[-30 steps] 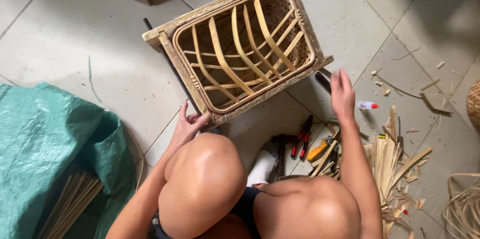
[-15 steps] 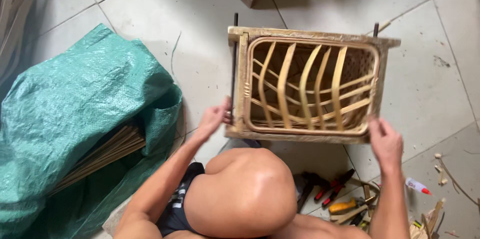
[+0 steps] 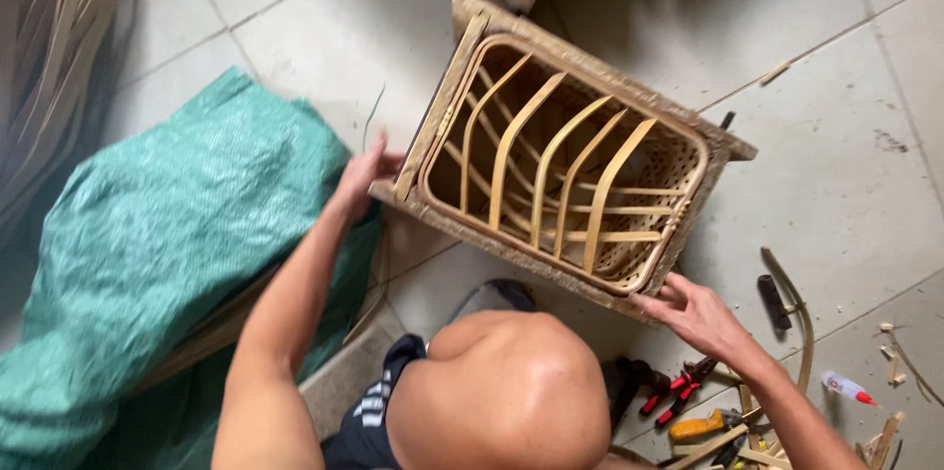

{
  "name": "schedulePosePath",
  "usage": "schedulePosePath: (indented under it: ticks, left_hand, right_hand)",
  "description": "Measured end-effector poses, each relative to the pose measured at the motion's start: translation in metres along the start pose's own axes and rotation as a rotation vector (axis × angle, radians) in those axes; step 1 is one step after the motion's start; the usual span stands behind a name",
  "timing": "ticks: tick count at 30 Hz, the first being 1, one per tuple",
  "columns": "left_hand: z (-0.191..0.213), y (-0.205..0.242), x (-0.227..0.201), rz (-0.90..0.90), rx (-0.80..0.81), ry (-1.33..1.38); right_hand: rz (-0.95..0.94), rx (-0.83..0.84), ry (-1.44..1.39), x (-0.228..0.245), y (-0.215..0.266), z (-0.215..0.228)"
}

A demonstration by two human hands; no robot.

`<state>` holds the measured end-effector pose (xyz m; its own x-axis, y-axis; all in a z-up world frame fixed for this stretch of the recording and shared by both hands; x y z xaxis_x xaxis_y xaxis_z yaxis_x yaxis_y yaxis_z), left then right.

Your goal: The person applies glue to the joints of a rectangular woven basket frame and presses the pieces together. The person repositions the basket multiple times to access different sides and continues applying glue to the frame edges.

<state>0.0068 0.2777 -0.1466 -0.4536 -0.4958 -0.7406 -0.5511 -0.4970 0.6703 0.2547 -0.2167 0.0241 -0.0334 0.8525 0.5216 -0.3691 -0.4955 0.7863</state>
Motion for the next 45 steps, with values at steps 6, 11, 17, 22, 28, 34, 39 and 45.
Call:
schedulePosePath:
  ticks: [6,11,17,22,28,34,39,45]
  left_hand:
    - [0.007,0.018,0.049,-0.11,-0.343,0.478]
    - [0.008,0.024,0.035,-0.136,-0.497,0.729]
    - [0.074,0.031,-0.013,-0.205,-0.482,0.835]
    - [0.169,-0.029,-0.077,-0.307,-0.489,0.692]
    - [0.253,-0.083,-0.121,-0.49,-0.479,0.794]
    - [0.236,-0.095,-0.161,-0.539,0.039,0.802]
    - [0.195,-0.044,-0.096,-0.586,-0.284,0.119]
    - [0.088,0.093,-0.024,-0.849,-0.722,-1.386]
  right_hand:
    - [-0.142,-0.25,0.027,-0.038,-0.021,0.028]
    - [-0.196,-0.24,0.058,-0.016,-0.033,0.038]
    - [-0.031,-0.058,-0.307,0.045,-0.034,-0.016]
    - [0.136,0.054,-0.376,0.124,-0.056,-0.082]
    - [0.388,0.16,-0.447,0.21,-0.057,-0.134]
    - [0.427,0.148,-0.495,0.253,-0.08,-0.162]
    - [0.501,0.157,-0.545,0.267,-0.082,-0.162]
    - [0.444,0.108,-0.519,0.259,-0.081,-0.17]
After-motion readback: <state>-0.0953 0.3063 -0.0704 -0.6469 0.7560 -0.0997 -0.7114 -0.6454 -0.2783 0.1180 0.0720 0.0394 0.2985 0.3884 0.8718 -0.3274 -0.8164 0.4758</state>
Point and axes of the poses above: each hand's wrist, its own y-axis away from the middle knuckle, its own z-axis out of the back of the hand, x = y × z, the point moved 10 cm from there along -y, towards the middle knuckle, and after that the axes turned 2 degrees about z, right-handed, at the moved point
